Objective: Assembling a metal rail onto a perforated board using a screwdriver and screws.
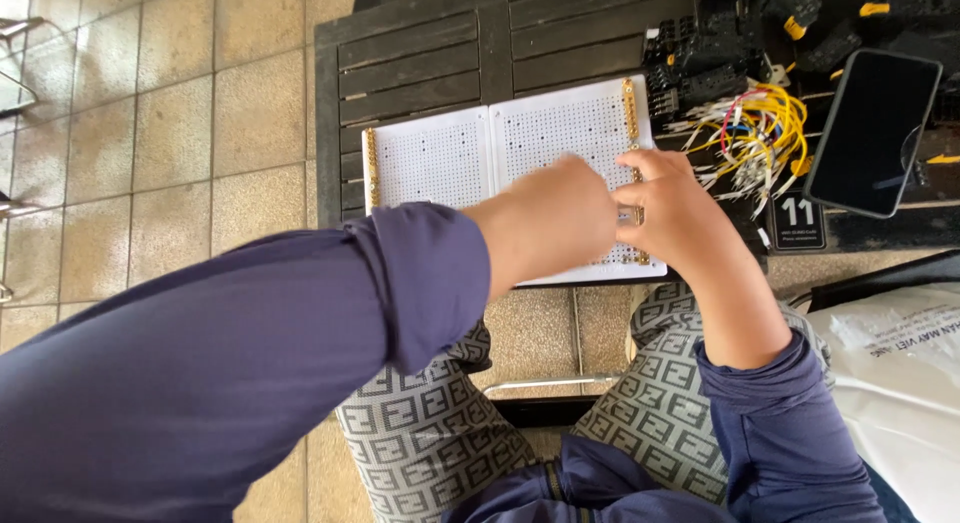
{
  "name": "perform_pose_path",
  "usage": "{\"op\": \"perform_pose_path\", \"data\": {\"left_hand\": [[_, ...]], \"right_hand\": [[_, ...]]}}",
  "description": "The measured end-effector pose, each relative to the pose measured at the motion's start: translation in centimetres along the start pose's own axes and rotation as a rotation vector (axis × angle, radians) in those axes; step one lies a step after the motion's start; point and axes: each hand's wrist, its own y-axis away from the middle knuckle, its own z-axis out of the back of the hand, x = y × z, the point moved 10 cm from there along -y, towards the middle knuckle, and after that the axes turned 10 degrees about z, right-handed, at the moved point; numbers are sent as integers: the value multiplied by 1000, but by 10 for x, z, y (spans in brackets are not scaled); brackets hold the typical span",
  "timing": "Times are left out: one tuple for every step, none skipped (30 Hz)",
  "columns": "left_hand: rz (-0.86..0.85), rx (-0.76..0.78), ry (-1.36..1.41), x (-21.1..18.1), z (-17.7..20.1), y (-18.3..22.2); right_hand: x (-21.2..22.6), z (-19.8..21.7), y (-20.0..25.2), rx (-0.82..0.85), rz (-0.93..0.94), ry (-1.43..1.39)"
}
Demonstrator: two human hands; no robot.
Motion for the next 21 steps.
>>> {"op": "perform_pose_path", "data": {"left_hand": [[319,111,322,33,-10,-4],[634,219,647,59,-29,1],[632,215,641,64,-9,5],[879,277,902,80,-6,21],[1125,340,1163,88,-5,40],[1106,339,1156,92,-14,39],[1119,453,1106,93,-31,43],[1150,568,1064,92,-49,52],[1150,570,1067,90,-49,47],[1022,609,929,84,-46,38],[892,642,793,76,-44,29],[889,646,800,72,-49,29],[833,589,808,67,-47,22],[775,530,809,64,-44,15],[769,532,810,58,-50,18],[688,433,801,52,-45,13],[606,336,791,46,-38,9],[598,324,768,45,-40,9],[508,224,740,41,-31,6],[423,136,728,30,-24,6],[422,135,725,43,-8,6]], "right_hand": [[8,2,2,12,19,51],[15,3,5,25,34,102],[24,9,6,19,32,106],[31,15,8,3,12,78],[37,20,9,-13,-7,50],[36,18,9,-24,-24,50],[40,17,6,-52,5,94],[46,13,1,-66,52,137],[44,9,0,-62,52,136],[38,2,-1,-33,0,153],[32,-5,-2,-4,-52,171],[31,-9,-3,4,-54,168],[28,-10,-3,-10,-80,145],[25,-10,-4,-31,-109,123],[27,-10,-3,-30,-114,120],[31,-8,-4,-22,-102,168],[34,-4,-4,-14,-90,216],[36,0,-5,-37,-99,225],[34,1,-5,-27,-147,205],[35,-4,-2,3,-187,175],[34,0,-3,-1,-189,176]]}}
